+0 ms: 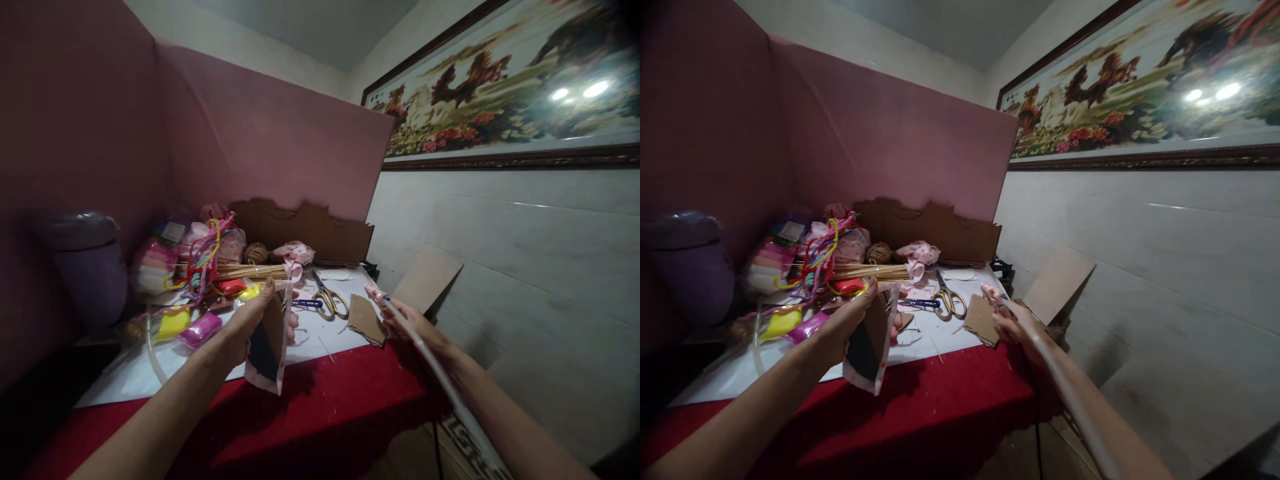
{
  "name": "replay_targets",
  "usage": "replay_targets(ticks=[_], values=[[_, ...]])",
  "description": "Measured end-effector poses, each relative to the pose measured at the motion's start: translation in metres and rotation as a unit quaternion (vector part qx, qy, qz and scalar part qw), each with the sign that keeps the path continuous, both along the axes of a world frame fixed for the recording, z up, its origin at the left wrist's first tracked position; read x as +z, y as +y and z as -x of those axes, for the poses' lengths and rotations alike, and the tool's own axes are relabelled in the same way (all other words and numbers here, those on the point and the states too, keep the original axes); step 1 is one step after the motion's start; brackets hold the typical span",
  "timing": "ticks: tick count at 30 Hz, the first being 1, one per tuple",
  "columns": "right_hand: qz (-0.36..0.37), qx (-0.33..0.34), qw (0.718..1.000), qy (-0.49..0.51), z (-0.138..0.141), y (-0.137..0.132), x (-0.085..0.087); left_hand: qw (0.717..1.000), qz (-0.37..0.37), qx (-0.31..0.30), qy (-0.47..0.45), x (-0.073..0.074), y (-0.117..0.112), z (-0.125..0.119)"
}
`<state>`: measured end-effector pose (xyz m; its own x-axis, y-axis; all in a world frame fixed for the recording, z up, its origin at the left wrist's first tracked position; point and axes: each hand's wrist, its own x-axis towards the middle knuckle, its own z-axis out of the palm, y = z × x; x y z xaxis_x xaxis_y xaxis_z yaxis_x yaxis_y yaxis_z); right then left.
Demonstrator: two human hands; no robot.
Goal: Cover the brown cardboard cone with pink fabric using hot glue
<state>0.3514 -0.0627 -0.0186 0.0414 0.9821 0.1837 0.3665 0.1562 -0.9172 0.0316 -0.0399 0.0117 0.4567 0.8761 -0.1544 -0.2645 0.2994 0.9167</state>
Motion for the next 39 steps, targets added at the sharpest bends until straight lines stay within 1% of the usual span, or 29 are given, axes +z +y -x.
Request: replay_targets(ticks=[2, 4, 6, 7, 11, 14, 18, 23, 28, 39], values=[[0.023, -0.012, 0.993, 0.116, 0.011, -0.013, 0.006, 1.0, -0.006, -0.012, -0.013, -0.004, 0.002, 0.001], [0.044, -0.022, 0.977, 0.209, 0.026, -0.026, 0.012, 0.998, -0.022, -0.039, -0.032, -0.007, 0.003, 0.001], [0.064, 0.015, 0.96, 0.271, 0.042, -0.037, 0.018, 0.996, -0.039, -0.07, -0.048, -0.01, 0.004, 0.002], [0.069, 0.037, 0.957, 0.278, 0.051, -0.042, 0.02, 0.994, -0.043, -0.081, -0.053, -0.011, 0.005, 0.002], [0.061, 0.089, 0.97, 0.219, 0.08, -0.055, 0.023, 0.992, -0.053, -0.1, -0.063, -0.013, 0.005, 0.002], [0.029, 0.094, 0.981, 0.167, 0.096, -0.057, 0.019, 0.992, -0.051, -0.099, -0.055, -0.013, 0.003, 0.002], [0.022, 0.095, 0.992, 0.086, 0.11, -0.053, 0.012, 0.994, -0.04, -0.103, -0.016, -0.01, -0.002, 0.0], [0.002, 0.093, 0.995, 0.031, 0.117, -0.048, 0.007, 0.995, -0.028, -0.091, 0.004, -0.008, -0.004, -0.003], [-0.001, 0.072, 0.997, 0.019, 0.119, -0.044, 0.005, 0.991, -0.044, -0.121, 0.038, -0.011, 0.0, -0.001], [-0.011, 0.069, 0.998, 0.005, 0.123, -0.044, 0.01, 0.992, -0.052, -0.112, 0.041, -0.013, 0.001, -0.001]])
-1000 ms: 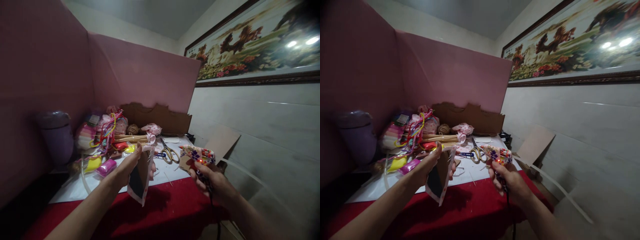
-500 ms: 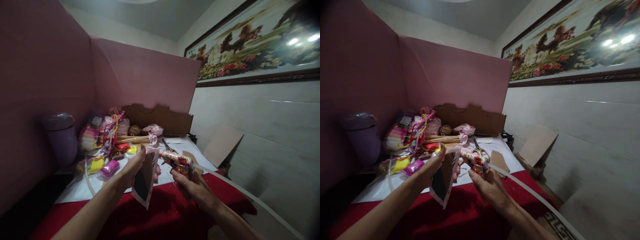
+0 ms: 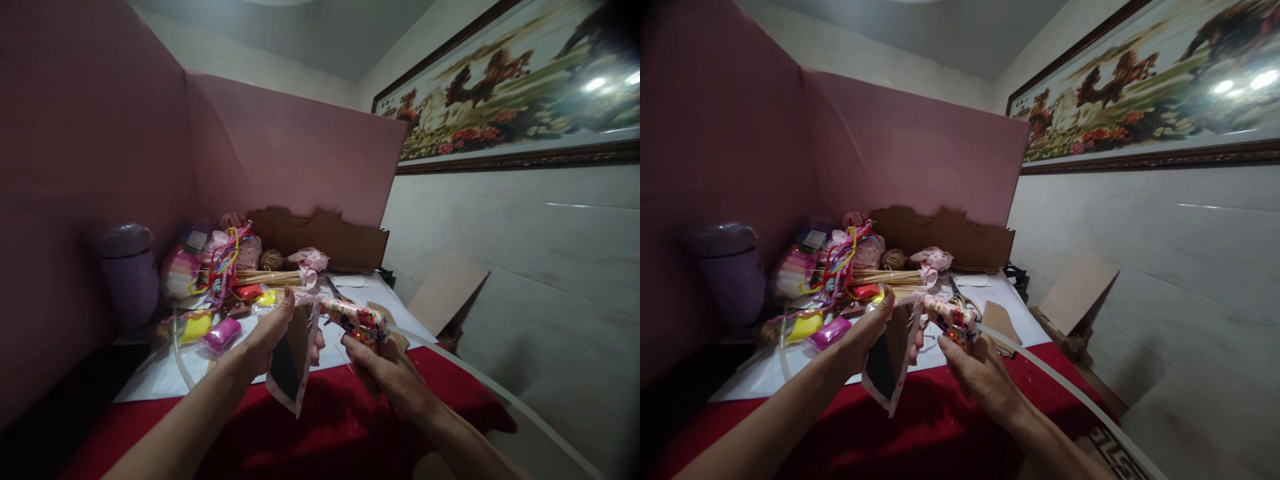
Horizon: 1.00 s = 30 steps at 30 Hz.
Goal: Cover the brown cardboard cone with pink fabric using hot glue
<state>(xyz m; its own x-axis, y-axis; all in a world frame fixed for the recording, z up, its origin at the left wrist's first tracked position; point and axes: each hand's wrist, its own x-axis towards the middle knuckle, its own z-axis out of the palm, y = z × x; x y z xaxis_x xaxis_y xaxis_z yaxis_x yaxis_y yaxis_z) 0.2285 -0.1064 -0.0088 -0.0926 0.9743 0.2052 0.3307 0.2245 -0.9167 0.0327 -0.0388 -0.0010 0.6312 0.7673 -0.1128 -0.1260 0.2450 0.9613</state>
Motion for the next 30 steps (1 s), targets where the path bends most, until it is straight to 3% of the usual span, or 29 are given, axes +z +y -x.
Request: replay_targets(ticks=[15, 22, 30], values=[[0.022, 0.03, 0.999, 0.006, 0.0006, -0.0017, -0.0005, 0.999, 0.014, 0.002, -0.031, 0.0034, -0.002, -0.0015], [0.019, -0.024, 0.999, -0.02, 0.0021, -0.0019, 0.0021, 0.999, 0.02, 0.029, -0.033, 0.0082, -0.0055, -0.0023], [0.03, 0.018, 0.999, 0.017, 0.004, -0.0024, 0.0006, 1.0, -0.002, 0.003, 0.007, 0.0035, -0.0017, 0.0]])
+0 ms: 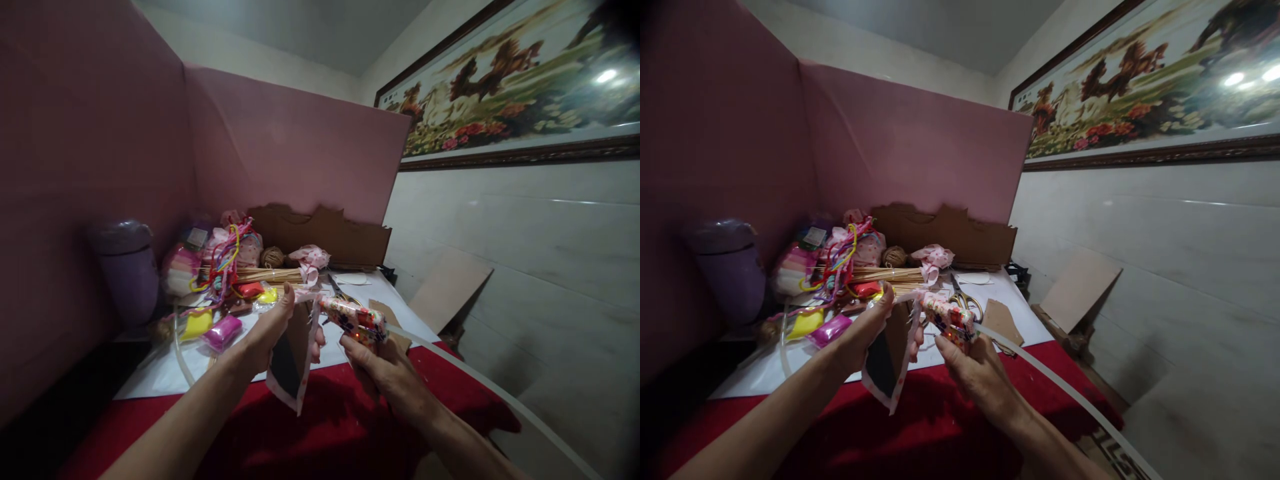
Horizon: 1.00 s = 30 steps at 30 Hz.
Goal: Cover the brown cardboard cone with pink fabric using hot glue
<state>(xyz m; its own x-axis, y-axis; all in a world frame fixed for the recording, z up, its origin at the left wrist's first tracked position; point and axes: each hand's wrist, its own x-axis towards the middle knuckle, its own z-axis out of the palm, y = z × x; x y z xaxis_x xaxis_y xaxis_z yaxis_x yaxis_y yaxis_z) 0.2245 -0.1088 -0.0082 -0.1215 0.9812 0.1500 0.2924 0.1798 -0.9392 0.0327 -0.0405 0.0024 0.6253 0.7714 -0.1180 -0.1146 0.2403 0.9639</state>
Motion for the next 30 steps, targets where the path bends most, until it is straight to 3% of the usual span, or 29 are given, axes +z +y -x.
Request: replay_targets(ticks=[30], values=[[-0.005, 0.007, 1.0, -0.013, 0.007, -0.002, 0.003, 1.0, 0.01, 0.011, -0.003, 0.003, -0.003, -0.002]])
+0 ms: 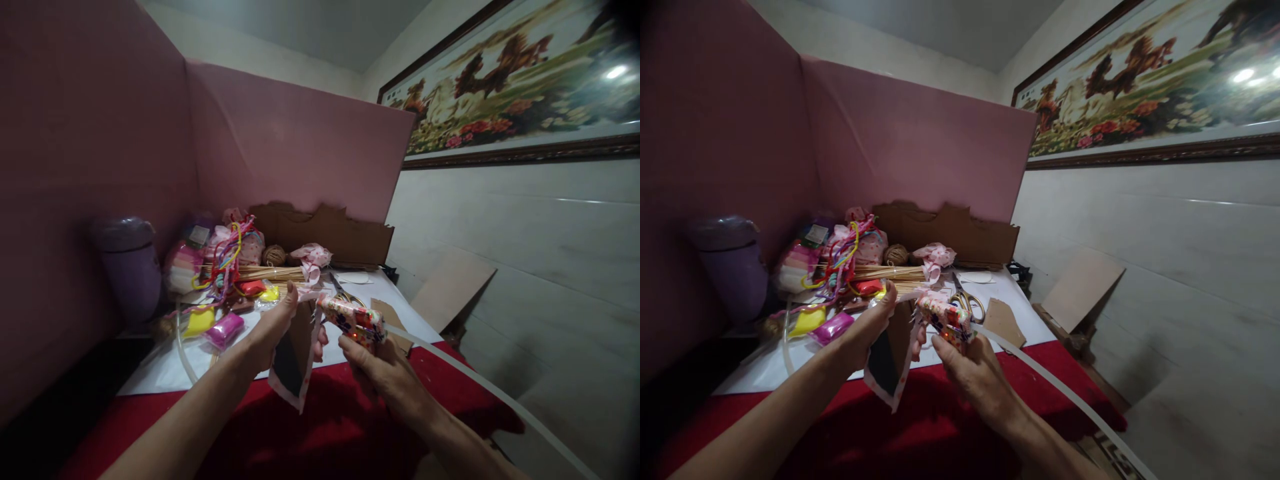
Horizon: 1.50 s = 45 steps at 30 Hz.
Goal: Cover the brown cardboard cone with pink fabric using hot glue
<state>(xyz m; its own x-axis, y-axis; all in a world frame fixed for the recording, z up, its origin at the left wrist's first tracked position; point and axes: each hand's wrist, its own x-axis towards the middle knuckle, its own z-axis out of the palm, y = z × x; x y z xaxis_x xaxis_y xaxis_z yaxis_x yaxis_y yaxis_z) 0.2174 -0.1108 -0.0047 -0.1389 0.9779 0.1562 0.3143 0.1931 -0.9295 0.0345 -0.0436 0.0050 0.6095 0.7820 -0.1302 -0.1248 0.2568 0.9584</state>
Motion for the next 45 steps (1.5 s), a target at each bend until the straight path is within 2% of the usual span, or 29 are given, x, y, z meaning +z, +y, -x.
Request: replay_targets(ticks=[5, 9, 15, 25, 33, 36, 41, 45], values=[[-0.011, -0.02, 1.0, -0.014, -0.001, 0.001, 0.001, 1.0, -0.007, -0.001, -0.003, 0.002, -0.002, 0.0], [-0.005, -0.009, 1.0, -0.006, 0.001, 0.001, 0.003, 1.0, -0.002, -0.008, 0.002, -0.001, 0.0, 0.0], [0.007, -0.011, 1.0, 0.006, 0.006, -0.001, 0.001, 1.0, 0.012, 0.015, 0.001, -0.005, 0.002, -0.001], [-0.003, -0.028, 1.0, 0.007, 0.0, 0.0, -0.002, 1.0, 0.002, 0.0, 0.007, 0.002, -0.001, -0.001], [-0.016, -0.059, 0.998, -0.019, -0.004, -0.003, -0.001, 0.999, 0.028, 0.008, -0.02, 0.003, -0.001, 0.0], [-0.01, -0.056, 0.998, -0.024, -0.003, -0.003, 0.0, 0.999, 0.037, 0.013, -0.026, 0.002, -0.001, 0.001], [-0.012, -0.043, 0.999, -0.026, -0.004, -0.001, -0.001, 0.999, 0.03, -0.023, -0.022, -0.001, 0.002, 0.002], [-0.016, -0.042, 0.998, -0.034, -0.004, -0.002, -0.001, 0.999, 0.034, -0.005, -0.013, 0.0, 0.002, 0.002]])
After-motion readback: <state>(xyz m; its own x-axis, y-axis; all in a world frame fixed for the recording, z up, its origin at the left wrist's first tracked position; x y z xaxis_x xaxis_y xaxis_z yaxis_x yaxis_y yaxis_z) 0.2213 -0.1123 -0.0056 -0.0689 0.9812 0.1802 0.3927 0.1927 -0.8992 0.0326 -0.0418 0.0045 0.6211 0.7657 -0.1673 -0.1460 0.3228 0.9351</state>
